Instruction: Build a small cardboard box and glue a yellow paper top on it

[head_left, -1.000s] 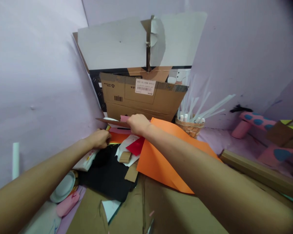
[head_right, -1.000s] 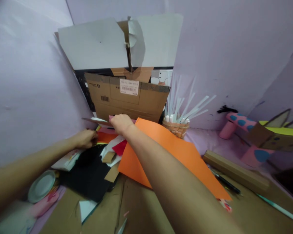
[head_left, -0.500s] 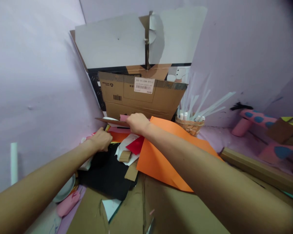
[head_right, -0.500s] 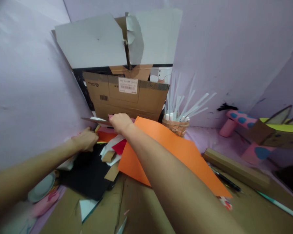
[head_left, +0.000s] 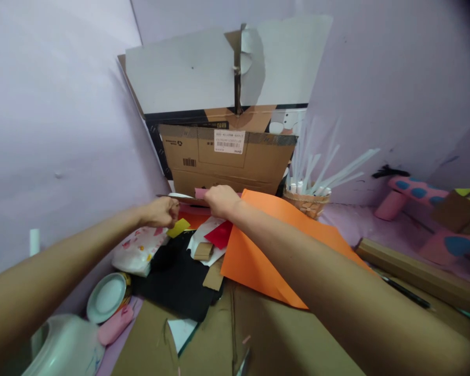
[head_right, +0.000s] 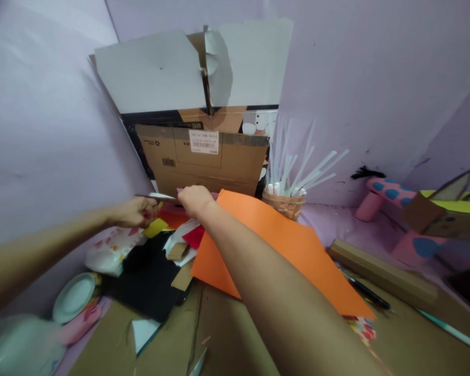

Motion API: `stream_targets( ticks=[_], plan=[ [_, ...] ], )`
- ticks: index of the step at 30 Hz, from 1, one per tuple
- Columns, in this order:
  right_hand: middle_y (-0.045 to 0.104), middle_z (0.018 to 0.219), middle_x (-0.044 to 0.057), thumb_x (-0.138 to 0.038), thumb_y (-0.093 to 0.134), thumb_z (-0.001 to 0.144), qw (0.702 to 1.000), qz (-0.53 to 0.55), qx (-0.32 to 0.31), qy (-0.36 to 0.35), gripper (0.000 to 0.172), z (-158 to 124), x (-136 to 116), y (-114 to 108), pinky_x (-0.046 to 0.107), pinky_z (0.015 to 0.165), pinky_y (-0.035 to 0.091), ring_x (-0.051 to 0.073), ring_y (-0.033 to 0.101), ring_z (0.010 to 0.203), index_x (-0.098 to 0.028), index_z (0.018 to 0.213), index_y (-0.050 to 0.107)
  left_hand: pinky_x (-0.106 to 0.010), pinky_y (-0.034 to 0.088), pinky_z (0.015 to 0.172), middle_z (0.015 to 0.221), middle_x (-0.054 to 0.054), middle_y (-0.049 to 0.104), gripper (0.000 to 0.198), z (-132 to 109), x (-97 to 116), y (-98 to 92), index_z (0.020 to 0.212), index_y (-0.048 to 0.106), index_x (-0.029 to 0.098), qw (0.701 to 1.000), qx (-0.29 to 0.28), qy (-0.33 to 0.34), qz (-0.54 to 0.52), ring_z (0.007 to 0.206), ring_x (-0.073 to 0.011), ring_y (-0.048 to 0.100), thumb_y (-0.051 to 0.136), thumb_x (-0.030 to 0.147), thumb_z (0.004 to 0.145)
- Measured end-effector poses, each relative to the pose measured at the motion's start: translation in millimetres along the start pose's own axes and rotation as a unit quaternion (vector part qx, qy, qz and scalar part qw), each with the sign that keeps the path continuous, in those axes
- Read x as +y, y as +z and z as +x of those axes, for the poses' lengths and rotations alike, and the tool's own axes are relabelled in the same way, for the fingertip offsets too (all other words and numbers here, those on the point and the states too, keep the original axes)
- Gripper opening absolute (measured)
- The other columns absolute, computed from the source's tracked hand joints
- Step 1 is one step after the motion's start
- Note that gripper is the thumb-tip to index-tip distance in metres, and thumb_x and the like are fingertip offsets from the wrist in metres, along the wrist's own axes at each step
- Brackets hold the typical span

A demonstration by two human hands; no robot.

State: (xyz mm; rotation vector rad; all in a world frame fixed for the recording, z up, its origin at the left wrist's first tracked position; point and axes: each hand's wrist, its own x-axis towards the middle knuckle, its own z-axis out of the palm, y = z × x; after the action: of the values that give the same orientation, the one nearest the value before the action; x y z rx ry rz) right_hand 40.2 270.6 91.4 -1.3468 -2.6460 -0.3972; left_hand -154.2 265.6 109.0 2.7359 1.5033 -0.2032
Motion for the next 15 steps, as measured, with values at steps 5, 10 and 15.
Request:
stream_targets(
  ticks=[5, 10, 15],
  plan=[
    [0.07, 0.096, 0.017, -0.017, 0.062, 0.075, 1.0, 0.014, -0.022, 0.006, 0.025, -2, -4, -3, 0.032, 0.078, 0.049, 0.027, 0.064, 0.096, -0.013, 0.099, 0.067, -0.027, 0.048, 0.069, 0.076, -0.001, 0.066, 0.015, -16, -8, -32.2, 0.059, 0.061, 0.015, 0.987, -0.019, -0.029, -0.156, 0.078, -0.0181, 0.061, 0.048, 0.02, 0.062],
    [0.065, 0.106, 0.011, -0.028, 0.058, 0.085, 0.997, 0.044, -0.055, 0.013, 0.027, -5, -10, -1, 0.04, 0.084, 0.048, 0.022, 0.061, 0.098, -0.012, 0.106, 0.061, -0.03, 0.049, 0.07, 0.062, 0.0, 0.065, 0.016, -25, -13, -35.5, 0.065, 0.063, 0.016, 0.96, -0.031, -0.063, -0.273, 0.069, -0.0178, 0.061, 0.051, 0.025, 0.06],
    [0.067, 0.098, 0.01, -0.025, 0.068, 0.076, 0.988, 0.121, -0.09, 0.012, 0.021, -6, -16, 0, 0.036, 0.079, 0.05, 0.022, 0.063, 0.092, -0.012, 0.091, 0.066, -0.027, 0.047, 0.064, 0.056, 0.0, 0.062, 0.014, -26, -4, -33.3, 0.059, 0.062, 0.015, 0.934, -0.033, -0.083, -0.346, 0.061, -0.0161, 0.058, 0.057, 0.027, 0.053]
  ],
)
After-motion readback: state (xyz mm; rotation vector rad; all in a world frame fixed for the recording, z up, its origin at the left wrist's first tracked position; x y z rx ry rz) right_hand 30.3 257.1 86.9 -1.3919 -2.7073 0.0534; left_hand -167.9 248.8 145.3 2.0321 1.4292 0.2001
